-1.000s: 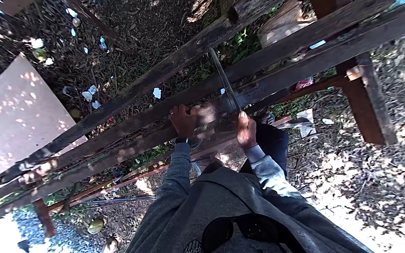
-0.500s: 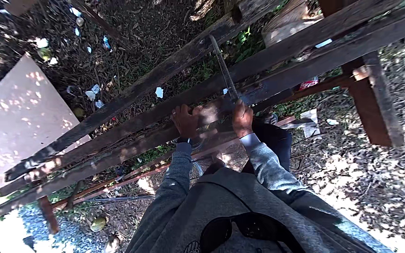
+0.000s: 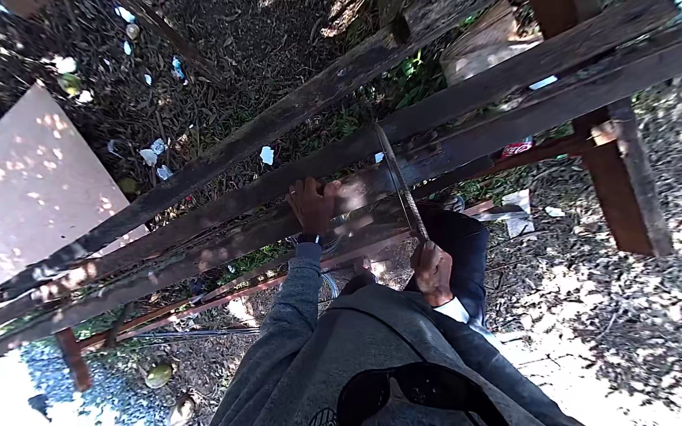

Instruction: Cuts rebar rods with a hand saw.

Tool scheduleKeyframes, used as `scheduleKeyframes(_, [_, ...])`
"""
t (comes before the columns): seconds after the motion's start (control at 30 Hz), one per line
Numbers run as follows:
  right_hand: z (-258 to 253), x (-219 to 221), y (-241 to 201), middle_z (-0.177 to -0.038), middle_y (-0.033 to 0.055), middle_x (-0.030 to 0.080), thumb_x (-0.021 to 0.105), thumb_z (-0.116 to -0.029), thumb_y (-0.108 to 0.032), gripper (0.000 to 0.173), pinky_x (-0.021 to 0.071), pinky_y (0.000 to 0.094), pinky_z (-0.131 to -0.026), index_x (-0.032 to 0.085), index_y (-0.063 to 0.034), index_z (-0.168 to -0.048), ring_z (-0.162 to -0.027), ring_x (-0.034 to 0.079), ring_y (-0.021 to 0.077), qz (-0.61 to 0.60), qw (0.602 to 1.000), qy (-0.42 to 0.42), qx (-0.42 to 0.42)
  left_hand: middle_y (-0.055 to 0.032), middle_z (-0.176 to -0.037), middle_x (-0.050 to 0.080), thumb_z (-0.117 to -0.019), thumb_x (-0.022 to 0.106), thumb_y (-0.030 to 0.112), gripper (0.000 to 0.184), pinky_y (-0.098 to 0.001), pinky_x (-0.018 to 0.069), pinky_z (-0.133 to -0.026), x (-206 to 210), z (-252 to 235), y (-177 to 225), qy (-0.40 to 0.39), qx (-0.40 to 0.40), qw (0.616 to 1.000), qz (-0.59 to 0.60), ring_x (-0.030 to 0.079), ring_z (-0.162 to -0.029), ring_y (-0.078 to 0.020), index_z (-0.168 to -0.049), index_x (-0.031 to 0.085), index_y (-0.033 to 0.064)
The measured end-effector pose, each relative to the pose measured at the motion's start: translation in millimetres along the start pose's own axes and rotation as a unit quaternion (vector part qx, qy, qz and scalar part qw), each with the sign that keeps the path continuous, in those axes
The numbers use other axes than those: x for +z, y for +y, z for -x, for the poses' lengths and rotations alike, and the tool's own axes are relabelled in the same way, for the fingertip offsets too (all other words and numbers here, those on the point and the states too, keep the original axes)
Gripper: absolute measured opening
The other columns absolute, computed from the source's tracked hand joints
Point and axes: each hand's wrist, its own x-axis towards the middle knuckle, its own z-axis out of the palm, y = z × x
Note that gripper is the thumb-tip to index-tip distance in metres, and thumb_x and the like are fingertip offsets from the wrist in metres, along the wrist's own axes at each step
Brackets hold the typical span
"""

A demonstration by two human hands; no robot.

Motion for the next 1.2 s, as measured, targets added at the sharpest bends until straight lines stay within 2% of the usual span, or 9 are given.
scheduleKeyframes(0.1, [-75.2,38.1,-16.3,-0.062,0.0065,0.053,0.023,-0.107,-0.057,0.071,0.0507,0.0431,-0.055,0.062,-0.0032,-0.08,-0.057,0.056,0.0178,0.072,0.997,-0.004,-0.011,-0.0049,-0.095,0.061,-0.0877,0.062,0.073,0.055,-0.0522,0.044,-0.095,1.6,-11.3,5.1,0.021,-0.031,0.999,-0.001,0.059,-0.1,-0.0274,-0.089,0.065,0.0178])
scheduleKeyframes(0.2, [-118.0,62.0,-24.8,-0.062,0.0099,0.053,0.019,-0.1078,-0.06,0.072,0.0463,0.049,-0.05,0.06,-0.0082,-0.08,-0.055,0.056,0.0241,0.068,0.998,0.006,0.007,-0.0043,-0.095,0.061,-0.0884,0.06,0.074,0.055,-0.0523,0.0446,-0.095,3.4,-12.9,6.8,0.01,-0.04,0.999,-0.006,0.059,-0.1,-0.0271,-0.088,0.065,0.0185])
scheduleKeyframes(0.4, [-45.5,24.1,15.5,-0.062,0.0019,0.054,0.021,-0.1035,-0.069,0.077,0.0524,0.0386,-0.055,0.063,-0.0079,-0.081,-0.056,0.056,0.0137,0.014,1.0,-0.014,0.0,-0.0114,-0.102,0.059,-0.0924,0.057,0.071,0.056,-0.0578,0.0448,-0.091,5.0,-1.8,-1.4,0.002,-0.002,1.0,0.0,0.057,-0.102,-0.0337,-0.094,0.062,0.0157])
scheduleKeyframes(0.53, [14.2,-7.9,19.0,-0.057,-0.0045,0.049,0.024,-0.108,-0.061,0.067,0.0458,0.0296,-0.047,0.058,-0.012,-0.077,-0.049,0.049,0.0071,-0.031,0.999,-0.01,-0.017,-0.0052,-0.095,0.062,-0.0875,0.06,0.075,0.058,-0.0525,0.0426,-0.096,4.8,-13.1,6.2,0.023,-0.039,0.999,-0.001,0.059,-0.1,-0.0276,-0.088,0.064,0.0172])
scheduleKeyframes(0.8, [-109.8,59.0,-25.7,-0.06,0.0096,0.05,0.013,-0.1065,-0.063,0.077,0.0464,0.0479,-0.047,0.063,-0.0074,-0.087,-0.051,0.053,0.0241,0.072,0.997,-0.002,-0.006,-0.0029,-0.093,0.062,-0.0876,0.061,0.074,0.056,-0.0507,0.0448,-0.094,6.7,-15.9,5.6,0.032,-0.039,0.999,-0.008,0.059,-0.099,-0.0259,-0.087,0.065,0.0182])
scheduleKeyframes(0.93, [-77.2,41.2,-5.0,-0.064,0.0062,0.055,0.02,-0.1062,-0.064,0.074,0.0507,0.0459,-0.057,0.065,-0.0079,-0.087,-0.059,0.057,0.0198,0.034,0.999,-0.009,0.001,-0.0092,-0.103,0.059,-0.0902,0.061,0.071,0.053,-0.0535,0.0463,-0.092,-3.4,3.6,-0.6,0.003,-0.007,1.0,-0.006,0.057,-0.104,-0.0312,-0.095,0.061,0.018])
scheduleKeyframes(1.0, [-34.9,20.8,17.4,-0.062,0.0019,0.056,0.02,-0.1019,-0.072,0.081,0.0527,0.0389,-0.055,0.064,-0.0081,-0.081,-0.057,0.057,0.0134,0.02,1.0,-0.003,0.005,-0.0098,-0.103,0.059,-0.0899,0.062,0.07,0.053,-0.0535,0.0472,-0.09,-1.7,8.9,-0.3,0.007,-0.005,1.0,-0.006,0.057,-0.104,-0.0319,-0.094,0.061,0.0174])
scheduleKeyframes(1.1, [10.5,-2.2,22.6,-0.057,-0.0026,0.05,0.021,-0.1068,-0.063,0.072,0.0475,0.0316,-0.05,0.058,-0.01,-0.075,-0.051,0.051,0.0085,-0.018,1.0,-0.003,-0.004,-0.01,-0.102,0.059,-0.0918,0.059,0.071,0.054,-0.0556,0.0449,-0.091,3.6,2.2,0.0,0.003,-0.009,1.0,0.003,0.057,-0.103,-0.033,-0.093,0.062,0.0163])
scheduleKeyframes(1.2, [-17.9,5.4,3.8,-0.057,-0.0013,0.049,0.022,-0.1052,-0.066,0.075,0.0476,0.0327,-0.05,0.058,-0.0087,-0.075,-0.051,0.051,0.0095,0.024,1.0,-0.004,-0.005,-0.01,-0.101,0.059,-0.0923,0.056,0.072,0.056,-0.0562,0.0446,-0.09,7.5,-4.2,-0.8,0.004,-0.007,1.0,0.005,0.056,-0.102,-0.0332,-0.093,0.062,0.0165])
